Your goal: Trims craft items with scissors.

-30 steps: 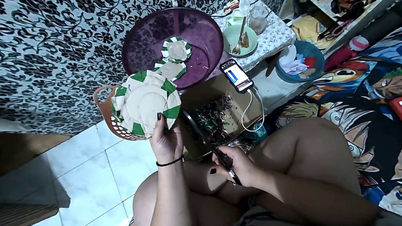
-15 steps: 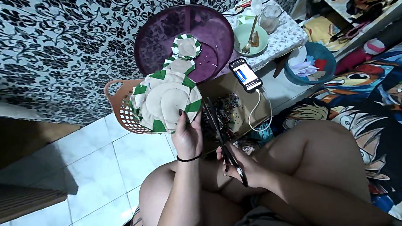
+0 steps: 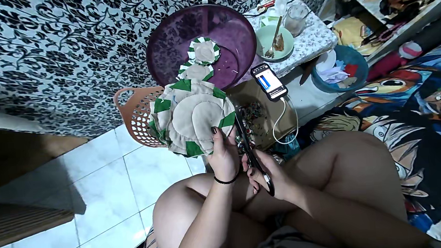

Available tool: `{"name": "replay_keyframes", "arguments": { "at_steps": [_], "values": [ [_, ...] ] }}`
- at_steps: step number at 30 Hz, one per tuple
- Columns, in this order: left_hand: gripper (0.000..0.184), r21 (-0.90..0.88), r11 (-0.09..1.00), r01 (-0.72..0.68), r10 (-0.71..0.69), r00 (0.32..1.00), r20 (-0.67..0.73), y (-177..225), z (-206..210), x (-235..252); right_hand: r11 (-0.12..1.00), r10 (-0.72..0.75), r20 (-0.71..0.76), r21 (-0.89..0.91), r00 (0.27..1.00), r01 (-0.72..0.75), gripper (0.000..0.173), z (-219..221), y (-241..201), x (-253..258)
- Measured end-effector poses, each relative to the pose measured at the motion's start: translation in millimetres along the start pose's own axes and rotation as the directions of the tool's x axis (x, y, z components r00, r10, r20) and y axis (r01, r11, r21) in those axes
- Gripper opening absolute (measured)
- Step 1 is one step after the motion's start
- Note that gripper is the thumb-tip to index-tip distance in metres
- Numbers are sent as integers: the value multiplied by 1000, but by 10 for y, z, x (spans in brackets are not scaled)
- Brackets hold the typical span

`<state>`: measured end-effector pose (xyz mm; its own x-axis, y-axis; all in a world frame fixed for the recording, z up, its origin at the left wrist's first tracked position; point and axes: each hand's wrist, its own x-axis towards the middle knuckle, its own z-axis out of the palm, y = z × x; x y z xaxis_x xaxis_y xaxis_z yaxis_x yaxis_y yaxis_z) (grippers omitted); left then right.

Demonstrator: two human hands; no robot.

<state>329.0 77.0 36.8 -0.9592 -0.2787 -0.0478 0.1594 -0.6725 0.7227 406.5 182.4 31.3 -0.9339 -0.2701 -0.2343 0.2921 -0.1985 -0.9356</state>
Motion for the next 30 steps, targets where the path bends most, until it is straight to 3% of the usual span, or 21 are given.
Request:
{"name": "replay_keyframes", "arguments": {
  "at_steps": [26,30],
  "values": [
    [21,-56,997,48,-50,998,-49,67,19,52,998,53,-115,27,992,-50,19,74,-112,-76],
    [21,-63,997,53,-56,997,-52,64,24,45,999,37,-88,36,995,-34,23,65,-82,-66]
  ]
}}
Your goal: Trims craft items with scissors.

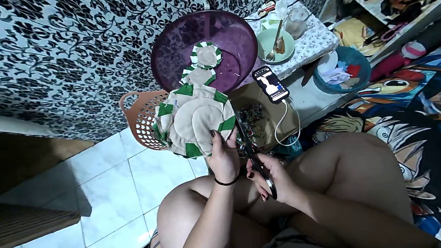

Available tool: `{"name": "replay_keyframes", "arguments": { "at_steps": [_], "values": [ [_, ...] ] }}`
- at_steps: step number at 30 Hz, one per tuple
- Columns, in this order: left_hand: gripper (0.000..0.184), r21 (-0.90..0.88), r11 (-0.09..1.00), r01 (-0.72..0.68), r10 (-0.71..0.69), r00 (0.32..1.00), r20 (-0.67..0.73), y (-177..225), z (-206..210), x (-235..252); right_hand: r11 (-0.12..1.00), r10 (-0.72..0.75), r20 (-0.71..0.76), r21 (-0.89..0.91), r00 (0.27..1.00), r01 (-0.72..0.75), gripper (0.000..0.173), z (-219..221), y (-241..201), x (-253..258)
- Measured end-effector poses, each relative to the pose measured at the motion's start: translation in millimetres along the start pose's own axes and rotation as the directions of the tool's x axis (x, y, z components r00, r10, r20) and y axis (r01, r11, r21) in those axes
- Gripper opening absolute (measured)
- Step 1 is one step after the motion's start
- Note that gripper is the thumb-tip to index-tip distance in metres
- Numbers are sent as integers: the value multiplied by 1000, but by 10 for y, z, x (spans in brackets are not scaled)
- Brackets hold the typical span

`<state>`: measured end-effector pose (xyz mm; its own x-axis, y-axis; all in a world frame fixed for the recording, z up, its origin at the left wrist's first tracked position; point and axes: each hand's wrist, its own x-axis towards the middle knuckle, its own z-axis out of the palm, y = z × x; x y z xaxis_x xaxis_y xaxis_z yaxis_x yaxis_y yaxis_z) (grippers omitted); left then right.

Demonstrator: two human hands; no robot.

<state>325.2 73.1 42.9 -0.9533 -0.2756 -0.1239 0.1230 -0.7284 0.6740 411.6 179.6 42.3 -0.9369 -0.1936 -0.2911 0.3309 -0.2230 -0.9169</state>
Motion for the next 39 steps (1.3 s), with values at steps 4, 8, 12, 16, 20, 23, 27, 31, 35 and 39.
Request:
{"name": "replay_keyframes", "arguments": {
  "at_steps": [4,8,12,16,20,23,27,31,35,39],
  "values": [
    [22,9,1000,14,-14,1000,-2,-18,-42,11,994,-87,141,84,986,75,43,-40,94,36],
    [23,11,1000,24,-24,1000,-13,0,-48,26,994,-85,149,86,985,73,42,-65,84,51],
    [22,12,999,45,-45,999,-6,-22,-51,10,992,-95,107,93,990,85,37,-62,71,57],
    [23,12,998,64,-64,998,7,-47,-28,-51,994,-72,67,89,995,66,33,-74,21,75],
    [21,15,997,71,-71,997,-2,-64,-18,-77,996,-45,22,81,999,43,24,-66,-13,60],
    [25,32,995,91,-92,996,21,-48,-37,-71,997,-24,0,79,1000,23,21,-55,-27,47],
    [26,63,996,60,-62,997,37,8,-69,-1,997,-30,-1,76,1000,30,19,-44,-30,39],
    [29,80,997,18,-21,999,37,124,-94,116,994,-81,72,82,994,75,34,-78,45,60],
    [27,103,995,-3,1,1000,18,268,-122,217,997,-79,167,23,983,76,52,-113,68,77],
    [31,145,989,-14,5,998,60,330,-167,262,997,-73,171,-18,982,78,53,-133,57,92]
  ]
}}
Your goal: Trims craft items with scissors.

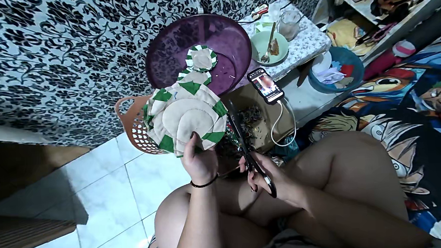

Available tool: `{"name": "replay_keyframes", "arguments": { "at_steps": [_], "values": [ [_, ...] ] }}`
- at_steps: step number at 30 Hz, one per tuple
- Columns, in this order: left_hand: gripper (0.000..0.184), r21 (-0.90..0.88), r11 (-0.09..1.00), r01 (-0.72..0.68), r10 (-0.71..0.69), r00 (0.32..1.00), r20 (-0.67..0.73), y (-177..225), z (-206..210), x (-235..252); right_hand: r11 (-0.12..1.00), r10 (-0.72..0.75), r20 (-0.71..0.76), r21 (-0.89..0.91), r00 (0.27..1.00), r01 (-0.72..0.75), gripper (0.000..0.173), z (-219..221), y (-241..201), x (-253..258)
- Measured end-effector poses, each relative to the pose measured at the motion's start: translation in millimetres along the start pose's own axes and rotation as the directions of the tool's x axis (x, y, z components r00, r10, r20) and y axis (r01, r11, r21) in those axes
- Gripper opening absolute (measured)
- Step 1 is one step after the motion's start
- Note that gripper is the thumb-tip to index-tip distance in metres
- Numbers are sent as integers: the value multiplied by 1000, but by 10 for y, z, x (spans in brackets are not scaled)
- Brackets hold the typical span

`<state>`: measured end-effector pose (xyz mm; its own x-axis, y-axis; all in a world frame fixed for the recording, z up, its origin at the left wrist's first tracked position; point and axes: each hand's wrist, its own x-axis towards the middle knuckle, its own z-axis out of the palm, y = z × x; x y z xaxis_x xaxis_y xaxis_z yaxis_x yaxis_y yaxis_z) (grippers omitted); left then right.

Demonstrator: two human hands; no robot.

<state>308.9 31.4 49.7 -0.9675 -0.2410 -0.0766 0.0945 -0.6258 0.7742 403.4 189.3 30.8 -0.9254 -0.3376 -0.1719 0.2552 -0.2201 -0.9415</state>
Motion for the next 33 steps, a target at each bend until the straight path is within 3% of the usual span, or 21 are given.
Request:
{"name": "replay_keyframes", "arguments": {
  "at_steps": [11,17,26,33],
  "values": [
    [28,93,994,-51,44,997,69,-11,-81,34,996,-11,-100,-86,995,3,44,-52,-42,24],
    [28,101,991,-83,72,992,107,29,-82,41,983,-22,-97,-184,995,4,55,-80,-28,30],
    [28,116,989,-97,82,989,122,30,-83,38,989,-11,-130,-147,991,-8,39,-57,-50,30],
    [29,117,988,-106,92,989,120,33,-75,41,993,-5,-120,-119,993,-9,45,-53,-45,30]
  ]
}}
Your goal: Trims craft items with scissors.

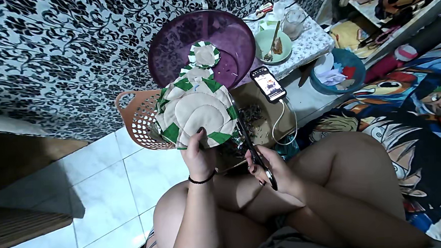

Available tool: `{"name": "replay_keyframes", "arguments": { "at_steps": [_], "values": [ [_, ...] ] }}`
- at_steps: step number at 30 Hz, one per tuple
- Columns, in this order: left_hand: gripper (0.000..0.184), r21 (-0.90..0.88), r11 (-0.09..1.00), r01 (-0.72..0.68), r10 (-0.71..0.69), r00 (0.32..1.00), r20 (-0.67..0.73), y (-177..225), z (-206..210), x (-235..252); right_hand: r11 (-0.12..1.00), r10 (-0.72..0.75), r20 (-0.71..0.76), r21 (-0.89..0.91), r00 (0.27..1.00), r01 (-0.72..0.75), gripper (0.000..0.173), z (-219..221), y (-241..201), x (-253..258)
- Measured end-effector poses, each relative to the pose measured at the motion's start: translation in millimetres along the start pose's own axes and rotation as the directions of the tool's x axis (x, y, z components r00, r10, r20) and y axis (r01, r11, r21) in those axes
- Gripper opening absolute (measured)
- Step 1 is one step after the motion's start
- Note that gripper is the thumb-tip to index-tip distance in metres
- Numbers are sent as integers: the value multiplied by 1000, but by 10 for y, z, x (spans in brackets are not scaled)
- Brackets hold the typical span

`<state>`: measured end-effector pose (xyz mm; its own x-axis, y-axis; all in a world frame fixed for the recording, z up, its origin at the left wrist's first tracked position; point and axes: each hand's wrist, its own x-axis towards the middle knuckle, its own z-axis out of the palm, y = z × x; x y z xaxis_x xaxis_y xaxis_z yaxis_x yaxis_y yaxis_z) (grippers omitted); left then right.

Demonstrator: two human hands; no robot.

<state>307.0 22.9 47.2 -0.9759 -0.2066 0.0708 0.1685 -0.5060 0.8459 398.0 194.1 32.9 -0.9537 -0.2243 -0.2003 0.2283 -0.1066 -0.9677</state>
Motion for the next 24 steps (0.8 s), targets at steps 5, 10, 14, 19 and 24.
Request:
{"name": "replay_keyframes", "arguments": {
  "at_steps": [5,10,14,19,24],
  "values": [
    [29,-1,1000,-7,7,1000,0,10,9,-8,999,-33,18,-13,999,34,57,-12,41,10],
    [28,-3,1000,-11,11,1000,7,1,2,-9,1000,-6,6,7,1000,5,45,-4,19,2],
    [28,-6,1000,0,0,1000,1,11,10,-8,1000,11,-6,18,1000,-11,39,-2,-4,-3],
    [29,9,1000,-16,16,1000,4,11,8,-5,999,31,-33,26,999,-30,36,9,-31,-15],
    [28,14,1000,-25,25,1000,-9,-1,8,-5,999,28,-50,17,998,-27,34,19,-45,-31]
  ]
}}
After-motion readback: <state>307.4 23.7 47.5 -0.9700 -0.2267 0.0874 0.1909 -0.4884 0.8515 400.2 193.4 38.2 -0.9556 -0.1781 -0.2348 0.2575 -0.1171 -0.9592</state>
